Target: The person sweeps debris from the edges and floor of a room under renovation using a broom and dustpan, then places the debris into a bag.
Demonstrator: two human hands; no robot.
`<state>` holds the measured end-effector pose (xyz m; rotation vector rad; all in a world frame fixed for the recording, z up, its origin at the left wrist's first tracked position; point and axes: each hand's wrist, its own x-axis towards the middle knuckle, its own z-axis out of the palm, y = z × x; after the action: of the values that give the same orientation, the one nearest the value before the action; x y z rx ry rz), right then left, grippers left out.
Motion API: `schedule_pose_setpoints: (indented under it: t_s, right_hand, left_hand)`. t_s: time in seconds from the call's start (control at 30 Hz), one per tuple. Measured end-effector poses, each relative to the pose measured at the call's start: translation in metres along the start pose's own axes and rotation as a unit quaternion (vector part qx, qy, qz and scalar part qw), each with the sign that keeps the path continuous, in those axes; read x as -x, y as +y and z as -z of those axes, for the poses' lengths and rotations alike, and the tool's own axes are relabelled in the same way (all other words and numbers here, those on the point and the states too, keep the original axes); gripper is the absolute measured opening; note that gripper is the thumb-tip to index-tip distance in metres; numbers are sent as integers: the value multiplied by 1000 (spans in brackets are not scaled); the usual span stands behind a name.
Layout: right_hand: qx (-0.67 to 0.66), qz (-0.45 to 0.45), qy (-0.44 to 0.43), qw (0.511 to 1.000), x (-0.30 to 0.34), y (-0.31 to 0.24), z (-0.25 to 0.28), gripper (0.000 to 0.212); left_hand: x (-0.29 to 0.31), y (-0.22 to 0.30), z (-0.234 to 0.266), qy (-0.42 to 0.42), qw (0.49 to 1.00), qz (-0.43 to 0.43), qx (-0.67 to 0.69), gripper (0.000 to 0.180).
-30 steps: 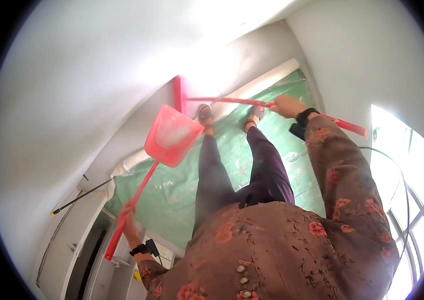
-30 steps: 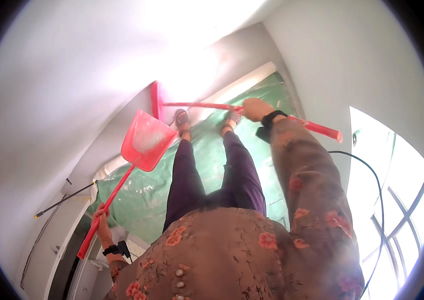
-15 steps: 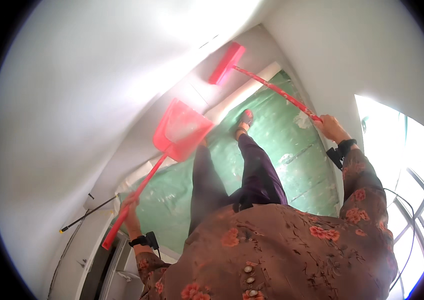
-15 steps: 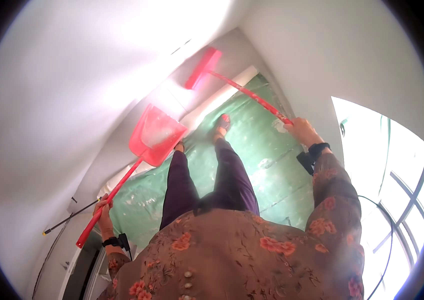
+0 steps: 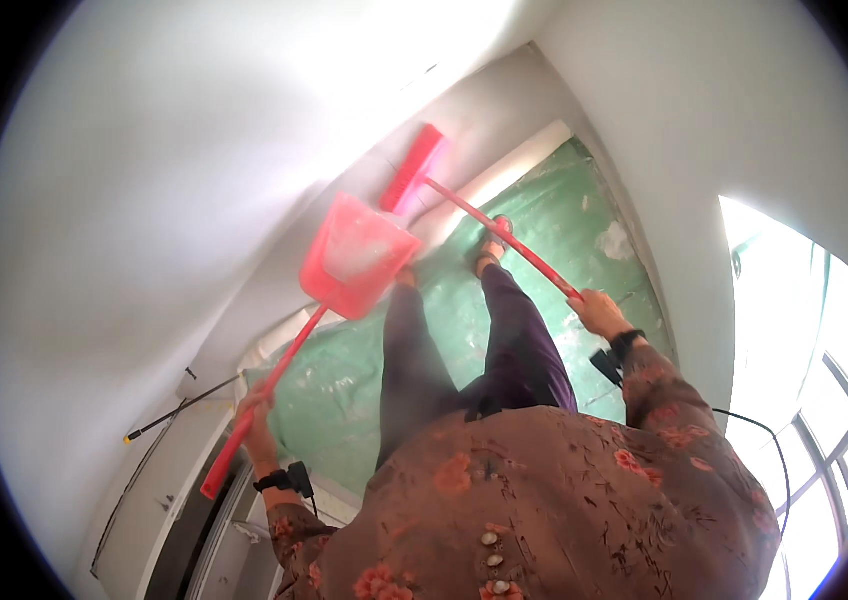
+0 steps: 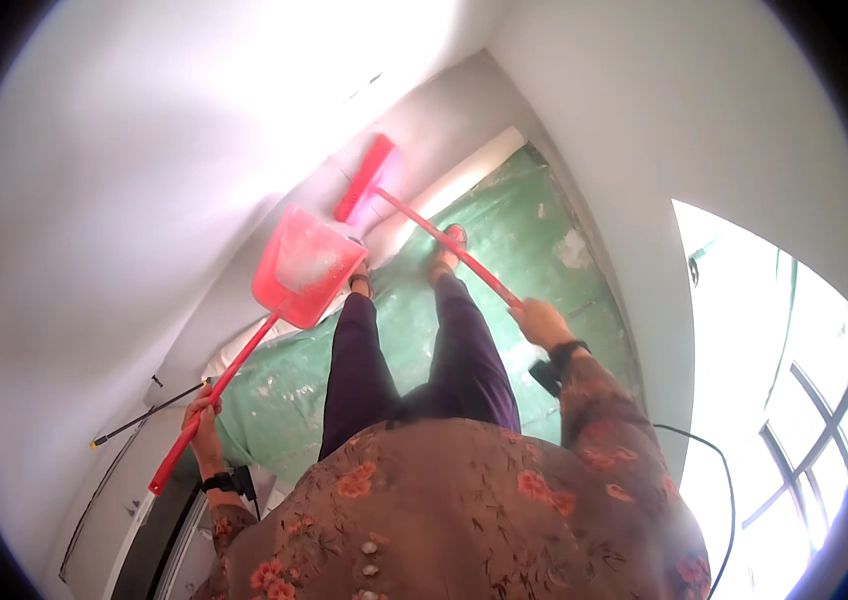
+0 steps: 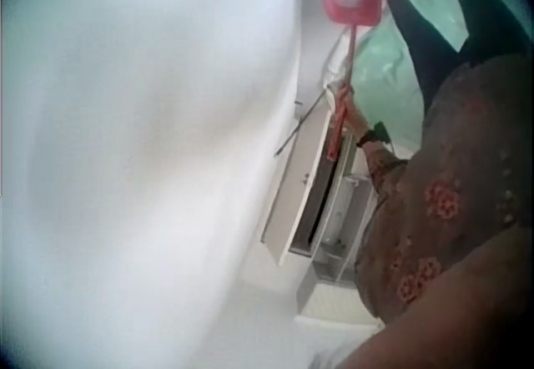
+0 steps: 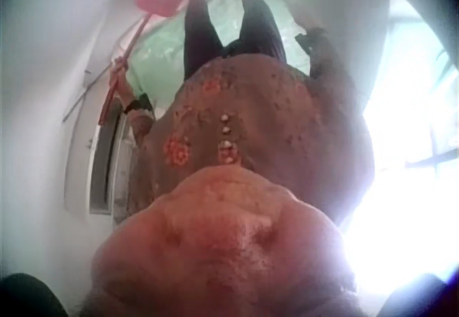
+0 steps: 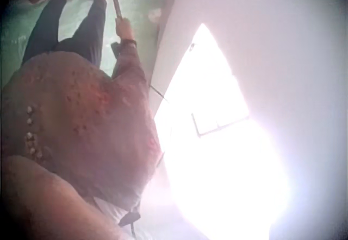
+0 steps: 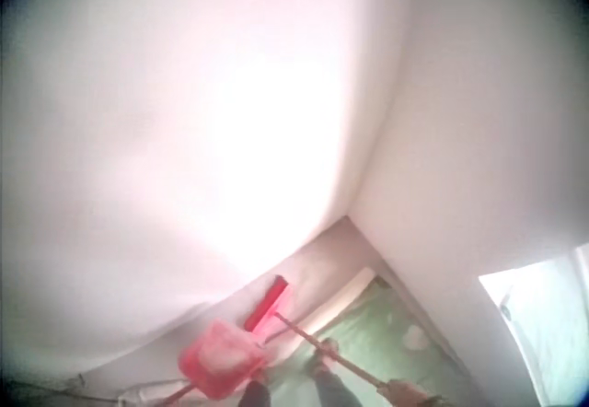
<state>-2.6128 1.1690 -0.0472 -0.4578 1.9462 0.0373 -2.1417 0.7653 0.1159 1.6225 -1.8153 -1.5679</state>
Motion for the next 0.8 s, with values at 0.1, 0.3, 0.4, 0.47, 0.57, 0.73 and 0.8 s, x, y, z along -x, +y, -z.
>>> schedule_pose_setpoints:
  t_s: [0.1, 0.3, 0.4, 0.47, 0.57, 0.73, 0.8]
  right_hand:
    - [-117, 63, 4, 991, -40, -10, 3, 48]
    - [-82, 25, -22, 996, 1, 29, -7, 51]
    - [-66, 57, 4, 996, 2, 24, 4, 51]
    - [-108, 50, -17, 993, -23, 4, 15, 51]
    - [-169, -15, -70, 983, -42, -13, 16, 51]
    - [-69, 124, 13, 990, 11, 26, -4, 46]
    - [-103, 54, -21, 993, 53, 57, -2, 41]
  left_hand:
    - [7, 1, -6, 22, 1000, 21, -3, 11]
    - [19, 4, -4, 19, 999, 23, -18, 13]
    - [24, 4, -3, 29, 999, 26, -22, 13]
    - [26, 5, -3, 30, 999, 18, -22, 13]
    - [28, 10, -6, 29, 999, 5, -21, 13]
    - [31, 15, -6, 51, 999, 8, -9, 13]
    - [27, 14, -5, 70, 997, 19, -10, 11]
